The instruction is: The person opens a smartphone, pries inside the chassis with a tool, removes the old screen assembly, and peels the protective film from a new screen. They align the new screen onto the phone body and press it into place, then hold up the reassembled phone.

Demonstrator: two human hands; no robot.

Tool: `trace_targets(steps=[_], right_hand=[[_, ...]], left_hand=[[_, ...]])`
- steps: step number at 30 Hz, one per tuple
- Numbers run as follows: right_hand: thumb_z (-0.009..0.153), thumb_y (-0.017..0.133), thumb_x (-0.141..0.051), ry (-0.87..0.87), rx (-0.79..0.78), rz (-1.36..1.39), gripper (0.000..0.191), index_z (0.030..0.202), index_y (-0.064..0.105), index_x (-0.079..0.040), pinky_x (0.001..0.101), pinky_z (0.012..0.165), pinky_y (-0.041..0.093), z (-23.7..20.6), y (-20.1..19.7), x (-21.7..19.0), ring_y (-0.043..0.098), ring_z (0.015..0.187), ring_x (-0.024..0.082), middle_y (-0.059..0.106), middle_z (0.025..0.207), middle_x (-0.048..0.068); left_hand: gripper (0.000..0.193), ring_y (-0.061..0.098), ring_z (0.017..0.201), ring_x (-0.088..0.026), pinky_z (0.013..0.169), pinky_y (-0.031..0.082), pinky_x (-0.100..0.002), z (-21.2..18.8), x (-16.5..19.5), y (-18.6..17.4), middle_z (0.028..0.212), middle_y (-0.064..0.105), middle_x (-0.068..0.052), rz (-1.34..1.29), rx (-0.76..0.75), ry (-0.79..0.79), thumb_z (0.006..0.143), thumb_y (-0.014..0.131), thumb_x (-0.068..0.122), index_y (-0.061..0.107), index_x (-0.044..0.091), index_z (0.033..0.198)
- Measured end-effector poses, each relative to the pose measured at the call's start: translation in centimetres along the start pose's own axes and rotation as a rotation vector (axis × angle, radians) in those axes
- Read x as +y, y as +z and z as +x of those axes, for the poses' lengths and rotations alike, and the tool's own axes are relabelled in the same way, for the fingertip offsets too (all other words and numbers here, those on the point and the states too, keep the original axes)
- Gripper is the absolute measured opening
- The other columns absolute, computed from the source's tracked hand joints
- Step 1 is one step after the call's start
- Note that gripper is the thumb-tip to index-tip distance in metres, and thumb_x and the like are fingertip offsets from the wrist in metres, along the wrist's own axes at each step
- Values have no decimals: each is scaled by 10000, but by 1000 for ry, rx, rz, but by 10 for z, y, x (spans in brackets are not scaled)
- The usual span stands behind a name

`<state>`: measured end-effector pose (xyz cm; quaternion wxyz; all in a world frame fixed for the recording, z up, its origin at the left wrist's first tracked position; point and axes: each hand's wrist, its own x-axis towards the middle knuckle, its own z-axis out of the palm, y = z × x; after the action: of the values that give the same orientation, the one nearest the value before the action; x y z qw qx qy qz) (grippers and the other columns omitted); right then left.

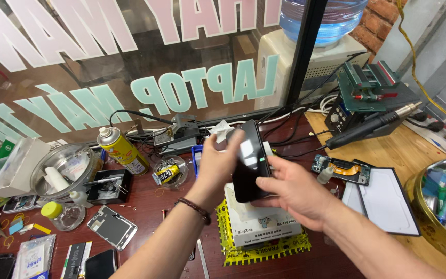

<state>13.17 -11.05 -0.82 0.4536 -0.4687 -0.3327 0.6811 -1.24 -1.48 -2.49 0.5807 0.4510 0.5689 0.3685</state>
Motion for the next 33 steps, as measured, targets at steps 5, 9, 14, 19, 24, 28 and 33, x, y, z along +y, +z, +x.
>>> trace_targets(steps=[5,9,14,19,24,28,33], right_hand=[[944,544,-114,76,-188,159,432,1373,555,-59,438,914,589,-9,-12,-15,712,1023,204,721,1162,95],[960,554,-122,85,-196,136,438,1394,558,-68,418,910,583,-11,-9,-9,702,1026,205,714,1186,85],[948,555,-116,70,-212,165,439,1382,563,-55,420,899,592,-20,-8,-13,707,1043,193,716,1201,82],[882,645,-183,88,104,-108,494,1357,633,-49,421,839,600,-21,5,-18,708,1036,192,735,1159,87],[709,828,-353,-342,309,-986,834,1465,555,-130,373,922,561,-25,26,-14,698,1123,211,677,1230,91],[678,855,-379,-398,242,-1084,849,1422,568,-89,356,978,528,-27,33,-21,687,1190,228,642,1356,104],[654,842,-391,-211,196,-1135,936,1497,510,-156,334,966,543,-26,37,-31,702,1130,191,667,1290,63]], left_hand=[[898,611,1258,-353,1074,465,-526,7,-2,-36,1371,618,-200,-713,-458,-269,909,278,765,450,82,1466],[970,591,1233,-360,1087,426,-563,10,-4,-32,1340,612,-191,-925,-641,-333,890,225,827,518,61,1406],[764,588,1257,-399,1102,435,-592,9,0,-25,1329,608,-204,-1081,-896,-275,1003,324,744,528,120,1394],[678,630,1187,-394,1014,500,-571,14,9,-17,1275,644,-228,-1006,-737,-334,962,405,688,541,167,1373],[647,632,1117,-365,934,554,-545,14,15,-8,1184,645,-204,-929,-664,-246,950,452,681,541,172,1341],[534,633,1028,-330,831,550,-554,14,14,-9,1097,629,-165,-912,-547,-245,918,542,596,546,171,1242],[409,665,1029,-303,834,561,-529,24,13,-6,1105,651,-152,-853,-516,-334,936,635,358,540,32,1163]])
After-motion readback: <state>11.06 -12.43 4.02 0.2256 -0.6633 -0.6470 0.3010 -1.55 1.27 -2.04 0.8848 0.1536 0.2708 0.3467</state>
